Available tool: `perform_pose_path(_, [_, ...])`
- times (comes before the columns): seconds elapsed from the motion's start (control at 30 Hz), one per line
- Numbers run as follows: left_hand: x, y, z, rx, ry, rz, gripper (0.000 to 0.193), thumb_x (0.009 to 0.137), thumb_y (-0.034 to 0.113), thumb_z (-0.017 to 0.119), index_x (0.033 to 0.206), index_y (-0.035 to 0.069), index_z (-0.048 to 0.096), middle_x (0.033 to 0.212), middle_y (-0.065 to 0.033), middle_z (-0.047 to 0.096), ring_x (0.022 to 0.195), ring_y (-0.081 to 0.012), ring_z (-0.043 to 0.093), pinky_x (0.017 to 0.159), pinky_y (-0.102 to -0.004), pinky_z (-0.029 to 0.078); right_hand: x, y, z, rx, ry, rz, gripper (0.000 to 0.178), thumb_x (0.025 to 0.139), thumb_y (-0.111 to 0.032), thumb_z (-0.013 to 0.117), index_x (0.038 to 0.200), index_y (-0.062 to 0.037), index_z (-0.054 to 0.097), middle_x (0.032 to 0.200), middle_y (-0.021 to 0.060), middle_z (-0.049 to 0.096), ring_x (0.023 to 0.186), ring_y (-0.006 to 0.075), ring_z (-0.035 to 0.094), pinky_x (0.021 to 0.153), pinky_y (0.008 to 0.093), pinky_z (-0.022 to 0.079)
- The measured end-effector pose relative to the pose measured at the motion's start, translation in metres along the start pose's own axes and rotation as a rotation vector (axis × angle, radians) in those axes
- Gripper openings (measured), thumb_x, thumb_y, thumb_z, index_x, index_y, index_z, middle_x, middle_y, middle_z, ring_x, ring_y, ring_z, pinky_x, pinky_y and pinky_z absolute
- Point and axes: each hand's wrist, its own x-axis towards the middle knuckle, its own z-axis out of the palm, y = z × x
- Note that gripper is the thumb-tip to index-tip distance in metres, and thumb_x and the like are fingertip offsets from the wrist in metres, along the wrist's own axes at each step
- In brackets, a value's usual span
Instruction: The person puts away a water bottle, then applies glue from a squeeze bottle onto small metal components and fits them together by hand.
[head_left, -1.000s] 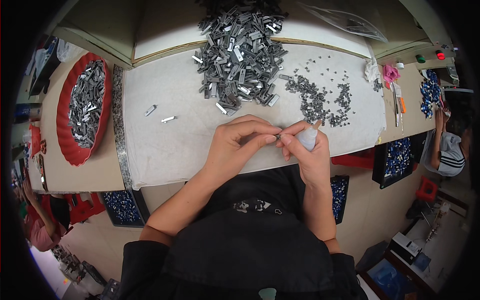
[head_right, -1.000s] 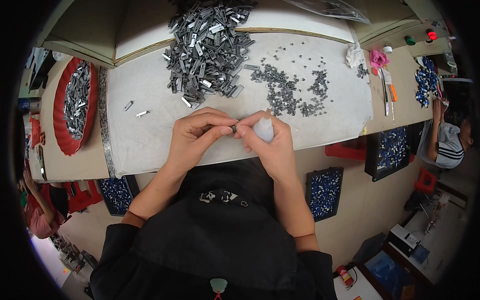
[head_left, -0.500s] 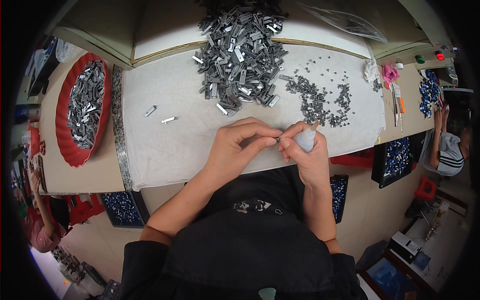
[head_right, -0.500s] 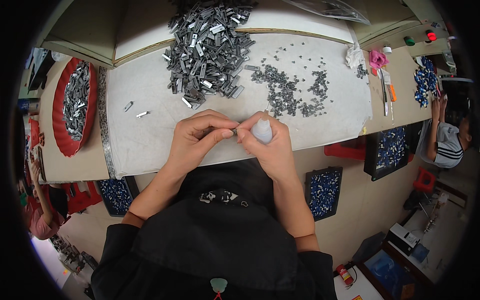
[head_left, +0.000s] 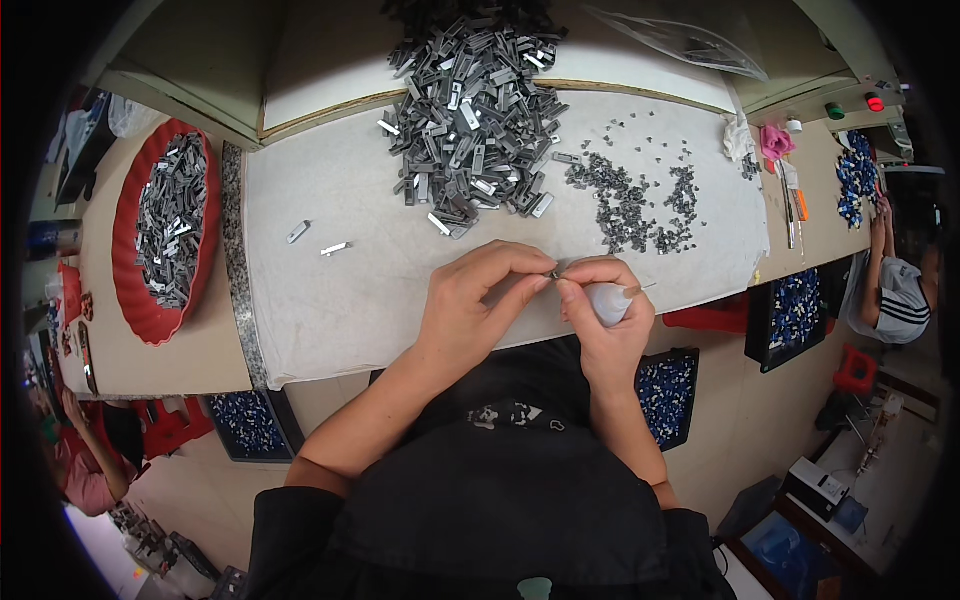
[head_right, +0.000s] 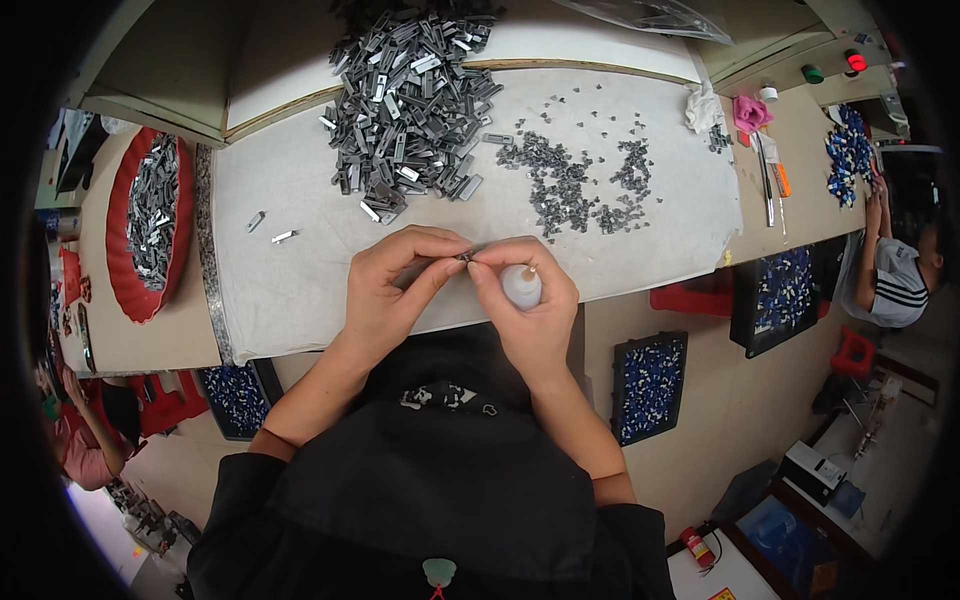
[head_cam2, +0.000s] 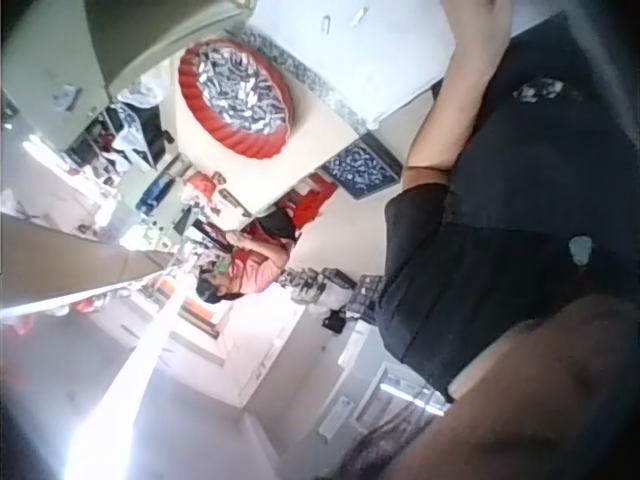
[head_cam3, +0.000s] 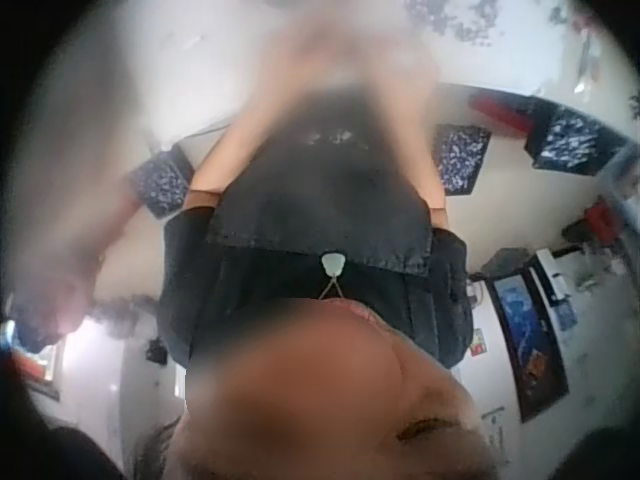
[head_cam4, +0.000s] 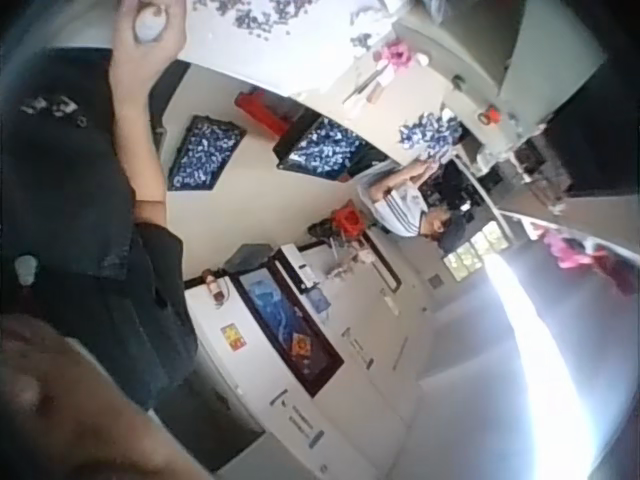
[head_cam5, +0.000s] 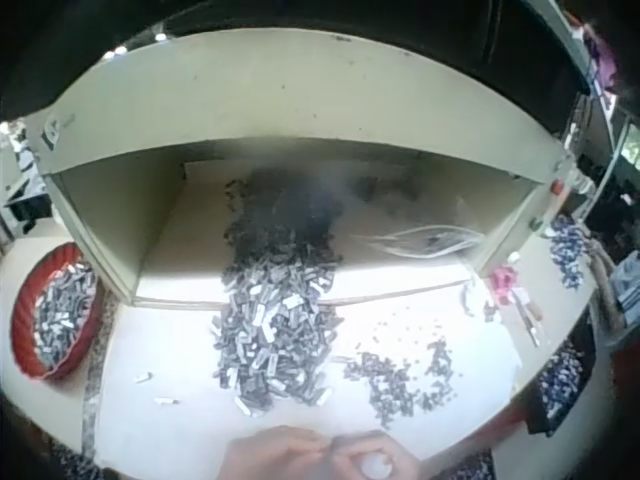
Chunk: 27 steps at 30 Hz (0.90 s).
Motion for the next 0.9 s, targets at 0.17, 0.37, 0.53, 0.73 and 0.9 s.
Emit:
perform_pose_path(0.17, [0.0008,0.004,-0.0011,0.128,-0.013,0.089,0.012,0.071,-0.004,0.061,0.082,-0.001,0.061,0.083,-0.0104,0.061,0.075,-0.0174,0.06,0.064,-0.0245,0.047,-0.0019,0.0017,0.0002,-0.032,0.018,-0.005,0.008,0.073,0.004,0.06,0.079,0.0006,0.056,0.076,0.0033,0.059,0.071,0.0065,0.053,0.064,0.0186,0.041])
perform_pose_path(0.37, [-0.0005,0.0007,0.0014,0.19,0.017,0.154,0.011,0.07,-0.005,0.061,0.079,0.0,0.061,0.081,-0.0095,0.061,0.069,-0.0175,0.06,0.058,-0.0243,0.047,-0.0015,0.0019,0.0004,-0.044,0.021,0.003,0.006,0.073,0.004,0.06,0.077,0.0001,0.057,0.075,0.0027,0.059,0.069,0.0054,0.052,0.062,0.018,0.041])
perform_pose_path(0.53, [0.0002,0.0016,0.0005,0.241,0.0,0.195,0.01,0.068,-0.003,0.061,0.078,0.001,0.06,0.078,-0.0079,0.06,0.066,-0.02,0.06,0.055,-0.0268,0.048,-0.0008,0.0006,-0.0026,-0.03,-0.005,0.061,0.007,0.073,0.005,0.059,0.077,-0.0002,0.057,0.075,0.0021,0.059,0.067,0.0044,0.051,0.06,0.0173,0.04])
perform_pose_path(0.73, [-0.0005,0.0068,-0.0008,0.113,-0.066,0.013,0.01,0.075,-0.006,0.058,0.084,-0.002,0.06,0.086,-0.0101,0.062,0.075,-0.0141,0.06,0.067,-0.0228,0.047,-0.0016,0.0089,-0.0036,0.103,-0.023,0.021,0.009,0.074,0.003,0.06,0.082,0.0,0.056,0.077,0.0026,0.059,0.065,0.0044,0.051,0.057,0.0171,0.04])
perform_pose_path(0.9, [-0.0027,0.0036,0.0032,-0.204,0.013,-0.147,0.011,0.078,0.002,0.058,0.088,0.0,0.061,0.086,-0.0073,0.064,0.08,-0.0136,0.062,0.069,-0.0237,0.048,-0.0022,0.0018,0.0005,0.253,-0.008,0.113,0.009,0.075,0.002,0.059,0.084,0.0003,0.056,0.077,0.0037,0.058,0.061,0.004,0.049,0.052,0.0166,0.04])
